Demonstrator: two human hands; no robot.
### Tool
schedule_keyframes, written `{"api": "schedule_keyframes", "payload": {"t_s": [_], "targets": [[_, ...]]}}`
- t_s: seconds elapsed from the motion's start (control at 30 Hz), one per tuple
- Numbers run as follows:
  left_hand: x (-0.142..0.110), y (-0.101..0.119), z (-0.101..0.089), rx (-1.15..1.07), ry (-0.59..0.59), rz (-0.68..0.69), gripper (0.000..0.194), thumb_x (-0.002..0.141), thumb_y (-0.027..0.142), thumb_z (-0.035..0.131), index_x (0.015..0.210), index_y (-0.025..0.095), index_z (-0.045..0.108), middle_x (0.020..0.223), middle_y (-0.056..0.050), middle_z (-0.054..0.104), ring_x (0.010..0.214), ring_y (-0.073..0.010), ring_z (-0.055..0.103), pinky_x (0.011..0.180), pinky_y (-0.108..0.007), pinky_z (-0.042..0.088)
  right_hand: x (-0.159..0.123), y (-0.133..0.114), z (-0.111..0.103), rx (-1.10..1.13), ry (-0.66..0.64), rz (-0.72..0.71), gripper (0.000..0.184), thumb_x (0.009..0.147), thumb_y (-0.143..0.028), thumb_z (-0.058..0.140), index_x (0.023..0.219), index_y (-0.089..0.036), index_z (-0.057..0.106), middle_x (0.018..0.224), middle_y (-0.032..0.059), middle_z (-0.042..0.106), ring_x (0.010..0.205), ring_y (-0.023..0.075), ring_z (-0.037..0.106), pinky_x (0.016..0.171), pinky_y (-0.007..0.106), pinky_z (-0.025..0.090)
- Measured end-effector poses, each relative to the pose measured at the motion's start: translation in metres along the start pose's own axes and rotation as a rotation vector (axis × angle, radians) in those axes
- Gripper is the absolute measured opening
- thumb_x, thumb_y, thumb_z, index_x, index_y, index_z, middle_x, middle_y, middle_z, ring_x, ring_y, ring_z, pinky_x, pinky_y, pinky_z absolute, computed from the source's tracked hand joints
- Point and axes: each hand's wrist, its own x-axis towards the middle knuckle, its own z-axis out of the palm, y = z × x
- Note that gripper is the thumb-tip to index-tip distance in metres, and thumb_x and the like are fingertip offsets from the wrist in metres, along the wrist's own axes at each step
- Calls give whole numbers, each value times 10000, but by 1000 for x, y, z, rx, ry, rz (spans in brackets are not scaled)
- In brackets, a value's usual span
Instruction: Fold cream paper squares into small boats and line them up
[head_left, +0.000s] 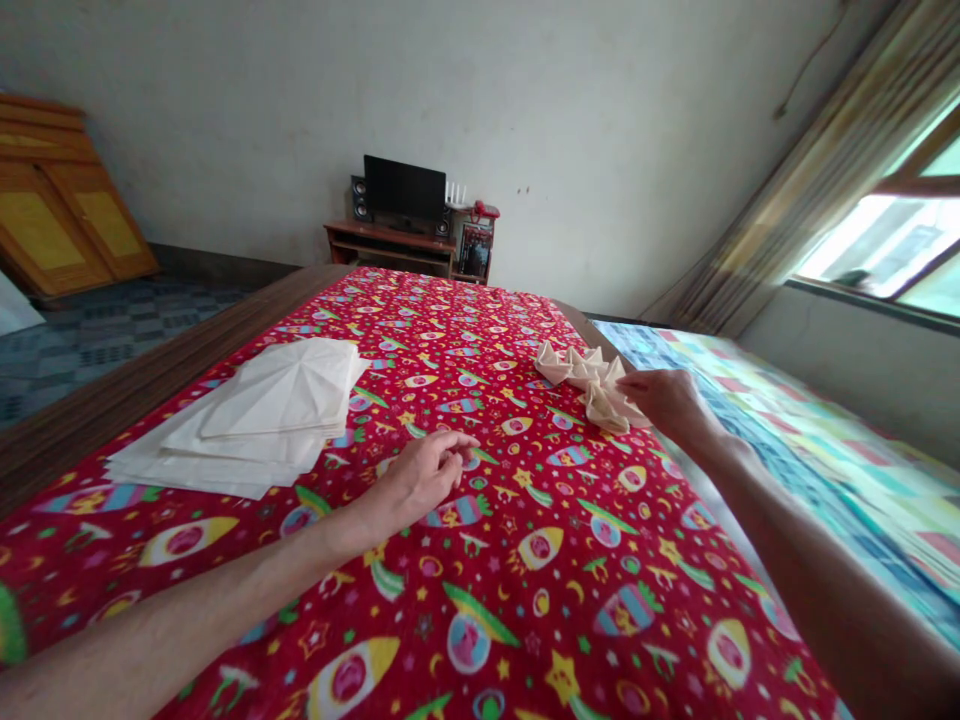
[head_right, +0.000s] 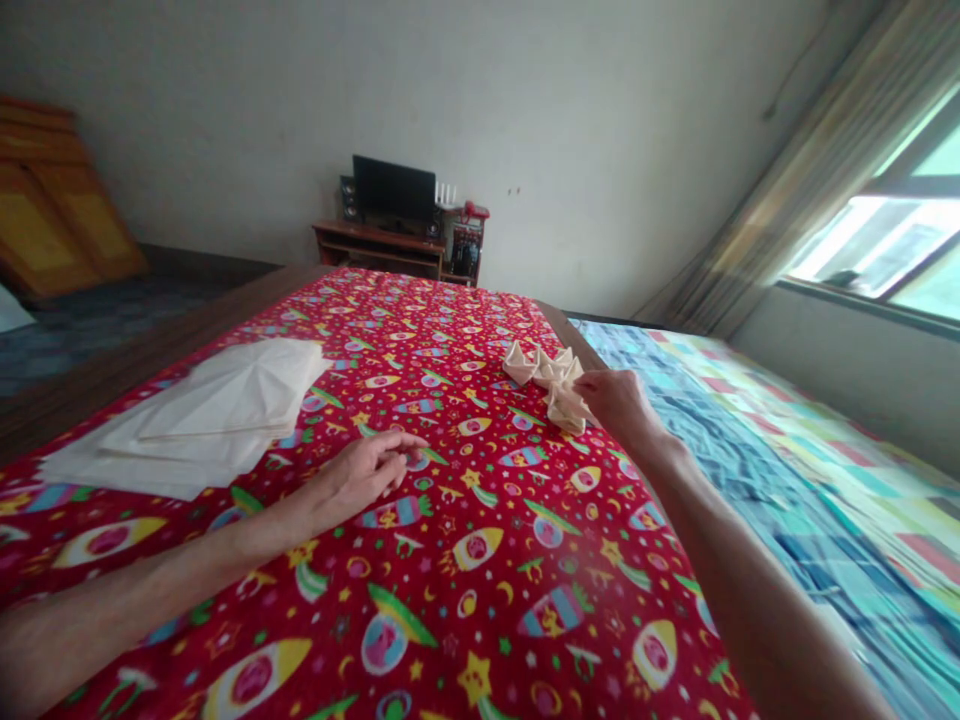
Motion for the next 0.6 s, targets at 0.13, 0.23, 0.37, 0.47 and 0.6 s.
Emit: {"api": "schedule_keyframes", "payload": {"t_s": [0.13, 0.23, 0.37, 0.47, 0.6], "targets": [[-2, 6, -2, 55, -2, -13, 302, 812, 183, 408, 1017, 104, 616, 555, 38, 515, 460, -81, 451, 477, -184, 375, -1, 3, 12, -102, -59, -23, 266, 787, -237, 483, 709, -189, 732, 724, 49, 722, 603, 159, 609, 547, 233, 361], [-3, 8, -2, 77, -3, -16, 300, 812, 167, 410, 1008, 97, 627, 521, 49, 490, 459, -85, 456, 516, -196, 403, -1, 1, 16, -138, -83, 7, 264, 798, -233, 480, 739, -181, 733, 750, 60, 724, 643, 176, 621, 545, 234, 360], [-2, 4, -2, 110, -6, 7, 292, 819, 167, 412, 993, 110, 639, 534, 46, 506, 470, -84, 474, 572, -207, 430, -1, 1, 17, -145, -97, 28, 253, 805, -223, 486, 765, -184, 733, 760, 59, 724, 661, 182, 630, 552, 234, 368], [-2, 3, -2, 126, -9, 9, 299, 826, 178, 401, 992, 118, 642, 555, 36, 519, 469, -86, 469, 508, -195, 395, -6, 3, 19, -130, -69, 8, 254, 818, -238, 483, 789, -185, 729, 766, 59, 723, 648, 180, 631, 557, 240, 372], [-2, 7, -4, 172, -23, -10, 302, 832, 200, 406, 996, 128, 649, 592, 24, 540, 489, -91, 481, 497, -194, 378, -16, 5, 25, -82, -15, -11, 263, 836, -262, 465, 845, -184, 716, 778, 63, 721, 633, 177, 630, 561, 248, 369]]}}
